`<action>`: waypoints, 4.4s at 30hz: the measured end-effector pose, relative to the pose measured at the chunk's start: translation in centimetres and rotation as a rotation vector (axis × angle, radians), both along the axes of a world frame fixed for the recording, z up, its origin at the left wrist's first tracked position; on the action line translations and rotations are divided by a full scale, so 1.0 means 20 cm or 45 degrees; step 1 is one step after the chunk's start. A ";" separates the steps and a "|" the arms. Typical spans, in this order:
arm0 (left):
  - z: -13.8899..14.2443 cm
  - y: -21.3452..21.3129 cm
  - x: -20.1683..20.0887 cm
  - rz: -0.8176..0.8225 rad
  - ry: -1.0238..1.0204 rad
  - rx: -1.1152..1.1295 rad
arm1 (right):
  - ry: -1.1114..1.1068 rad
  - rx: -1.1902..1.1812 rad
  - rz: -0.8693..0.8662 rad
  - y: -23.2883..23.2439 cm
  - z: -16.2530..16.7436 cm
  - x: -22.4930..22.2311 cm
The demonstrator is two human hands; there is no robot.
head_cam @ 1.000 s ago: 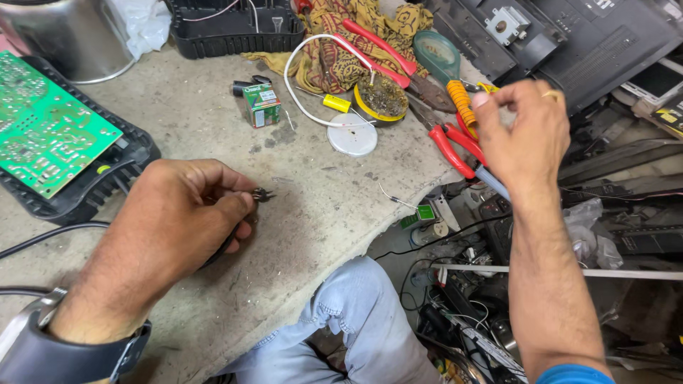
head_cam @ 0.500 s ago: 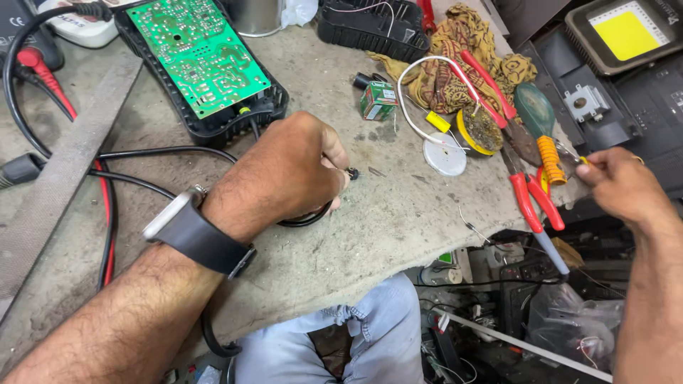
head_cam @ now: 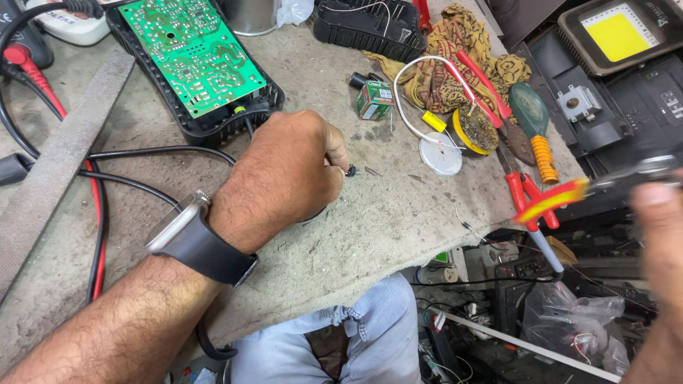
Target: The person strips and twists wires, then solders them to a small cylindrical component using a soldering iron and solder wire. The person uses pliers to trim excess wire and inspects the soldered joint.
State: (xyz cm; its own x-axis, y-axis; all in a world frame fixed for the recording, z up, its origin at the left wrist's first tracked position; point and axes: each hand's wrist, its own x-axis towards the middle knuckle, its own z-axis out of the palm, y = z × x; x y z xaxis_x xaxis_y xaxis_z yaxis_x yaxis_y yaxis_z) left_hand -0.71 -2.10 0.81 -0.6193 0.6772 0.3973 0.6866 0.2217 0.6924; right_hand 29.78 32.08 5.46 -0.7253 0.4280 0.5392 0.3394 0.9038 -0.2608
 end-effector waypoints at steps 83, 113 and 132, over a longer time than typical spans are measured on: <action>0.06 -0.03 0.04 -0.025 -0.146 -0.196 | -1.230 -2.096 0.545 -0.73 0.01 -0.81; 0.06 -0.05 -0.02 -0.166 -0.368 -0.112 | -0.525 -0.038 -0.081 0.02 -0.01 -0.78; 0.12 -0.06 -0.01 -0.178 -0.224 0.037 | 0.107 0.080 0.862 -0.79 -0.19 -0.89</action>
